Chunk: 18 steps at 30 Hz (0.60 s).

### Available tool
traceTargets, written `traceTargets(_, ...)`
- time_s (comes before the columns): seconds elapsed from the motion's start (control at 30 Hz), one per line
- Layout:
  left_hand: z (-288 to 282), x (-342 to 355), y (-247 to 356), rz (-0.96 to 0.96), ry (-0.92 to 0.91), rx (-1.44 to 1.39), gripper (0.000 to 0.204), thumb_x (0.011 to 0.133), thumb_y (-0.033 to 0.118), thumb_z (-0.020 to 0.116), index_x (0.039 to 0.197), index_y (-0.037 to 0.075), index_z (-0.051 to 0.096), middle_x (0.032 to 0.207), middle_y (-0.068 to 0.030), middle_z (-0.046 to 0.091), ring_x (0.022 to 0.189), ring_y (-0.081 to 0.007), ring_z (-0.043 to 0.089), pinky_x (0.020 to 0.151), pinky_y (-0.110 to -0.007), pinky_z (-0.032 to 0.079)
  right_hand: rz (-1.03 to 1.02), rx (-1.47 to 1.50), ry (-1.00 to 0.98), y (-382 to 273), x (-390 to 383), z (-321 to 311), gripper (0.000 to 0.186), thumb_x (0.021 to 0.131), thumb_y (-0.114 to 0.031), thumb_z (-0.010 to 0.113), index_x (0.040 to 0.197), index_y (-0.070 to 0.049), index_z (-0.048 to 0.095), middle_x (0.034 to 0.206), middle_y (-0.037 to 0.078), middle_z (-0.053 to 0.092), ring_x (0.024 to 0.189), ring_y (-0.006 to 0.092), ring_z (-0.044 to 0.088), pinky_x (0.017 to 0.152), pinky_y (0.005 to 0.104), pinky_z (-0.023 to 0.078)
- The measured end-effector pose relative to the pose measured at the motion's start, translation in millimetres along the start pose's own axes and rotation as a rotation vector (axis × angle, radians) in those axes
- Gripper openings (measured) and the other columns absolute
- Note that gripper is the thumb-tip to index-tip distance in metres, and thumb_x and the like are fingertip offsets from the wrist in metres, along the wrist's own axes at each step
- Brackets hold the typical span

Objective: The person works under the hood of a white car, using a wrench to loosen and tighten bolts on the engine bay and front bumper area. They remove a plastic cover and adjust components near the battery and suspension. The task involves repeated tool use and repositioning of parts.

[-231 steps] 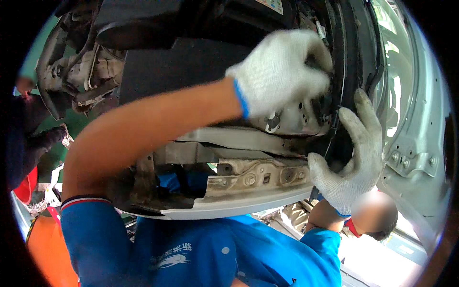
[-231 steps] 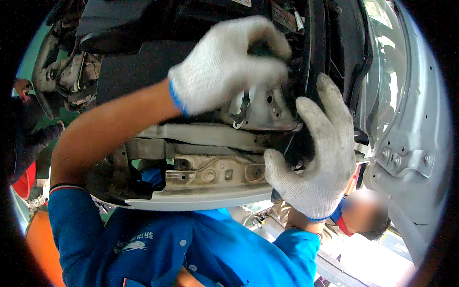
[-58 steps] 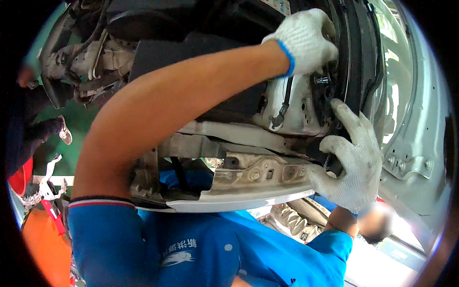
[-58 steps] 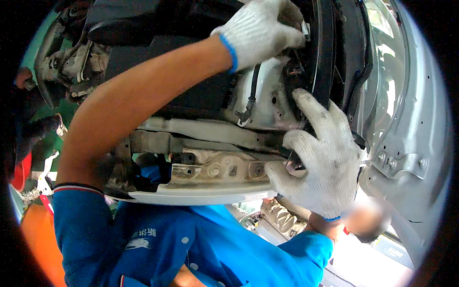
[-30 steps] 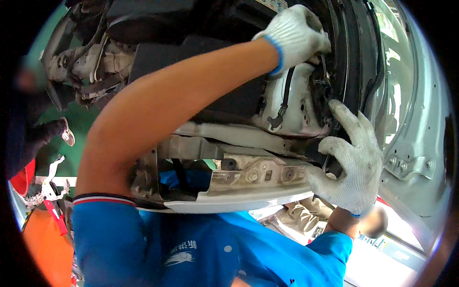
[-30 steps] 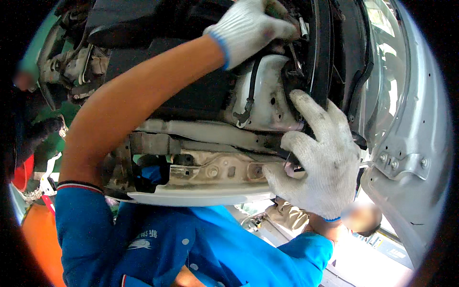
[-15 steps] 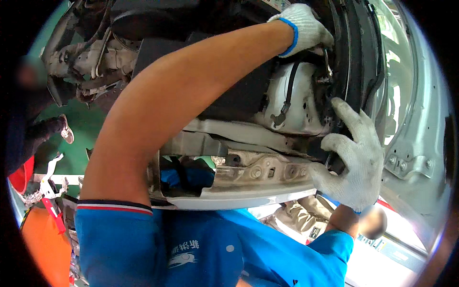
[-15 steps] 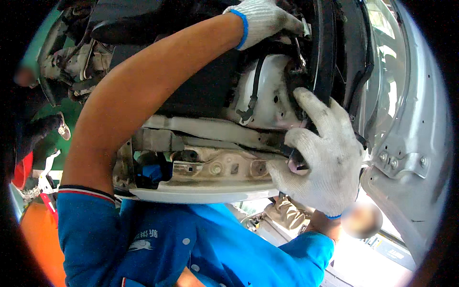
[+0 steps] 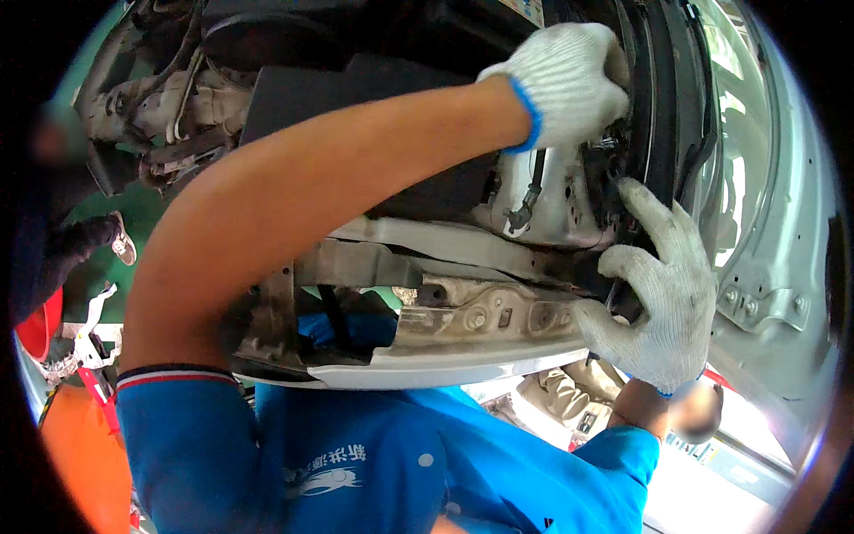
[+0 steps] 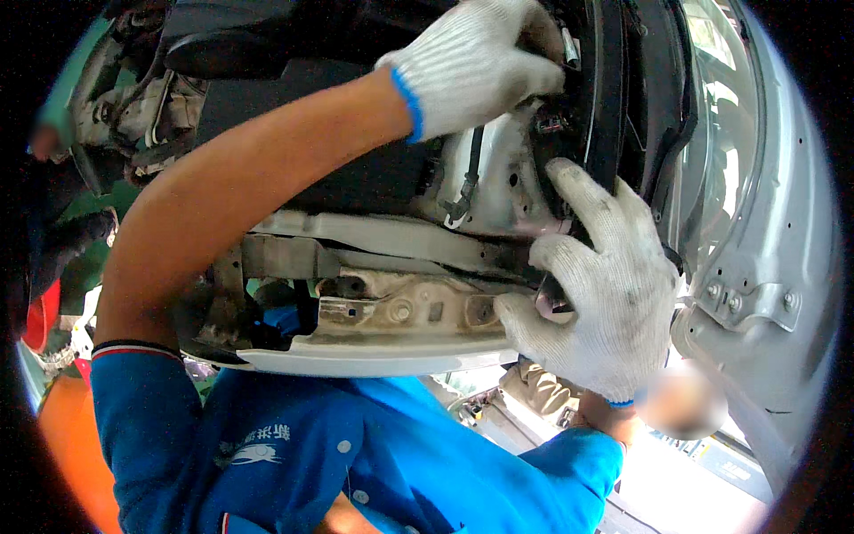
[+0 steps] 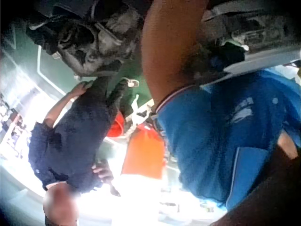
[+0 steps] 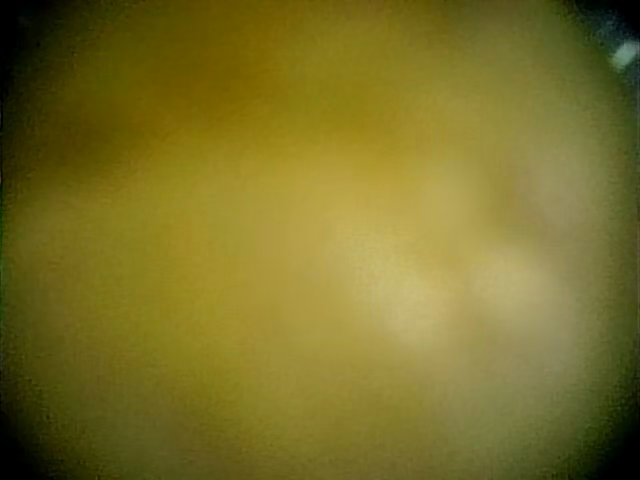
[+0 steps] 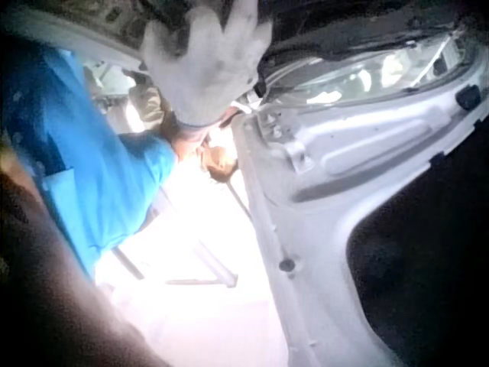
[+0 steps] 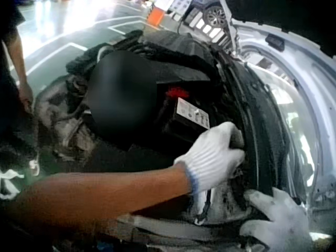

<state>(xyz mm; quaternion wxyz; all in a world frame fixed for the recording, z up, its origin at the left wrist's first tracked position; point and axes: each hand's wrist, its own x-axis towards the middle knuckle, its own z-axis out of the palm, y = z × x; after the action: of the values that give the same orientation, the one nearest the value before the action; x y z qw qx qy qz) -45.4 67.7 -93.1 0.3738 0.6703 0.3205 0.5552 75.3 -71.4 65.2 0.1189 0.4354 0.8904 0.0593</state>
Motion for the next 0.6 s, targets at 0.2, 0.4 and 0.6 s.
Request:
traceTargets(0.2,16.2,15.6,-31.0,-0.022,0.111,0.152,0.049,0.074,0.026,0.088,0.115,0.003,0.076,0.116,-0.0185,0.070,0.103,-0.0336,0.072,0.095,-0.039,0.058,-0.055,0.002,0.060,3.2,6.9,2.3,0.039,0.050,-0.023,0.085,0.081,-0.011,0.065,0.132,0.019,0.064,0.113,0.0475,0.062,0.087,0.0503,0.056)
traceTargets(0.4,14.7,-15.0,-3.1,-0.276,0.301,-0.254,0.035,0.083,0.021,0.075,0.106,-0.004,0.068,0.099,-0.0249,0.072,0.098,-0.0354,0.073,0.092,-0.043,0.058,-0.043,-0.006,0.028,3.7,4.0,2.8,0.040,0.050,-0.023,0.085,0.082,-0.011,0.065,0.132,0.018,0.064,0.112,0.0473,0.063,0.087,0.0508,0.056)
traceTargets(0.6,6.8,-4.3,-2.6,-0.317,0.192,-0.336,0.030,0.083,0.018,0.072,0.101,-0.005,0.066,0.096,-0.0273,0.073,0.096,-0.0393,0.073,0.093,-0.045,0.057,-0.010,0.005,0.040,2.6,2.9,2.7,0.042,0.047,-0.024,0.085,0.082,-0.011,0.066,0.132,0.018,0.064,0.114,0.0475,0.062,0.088,0.0513,0.055)
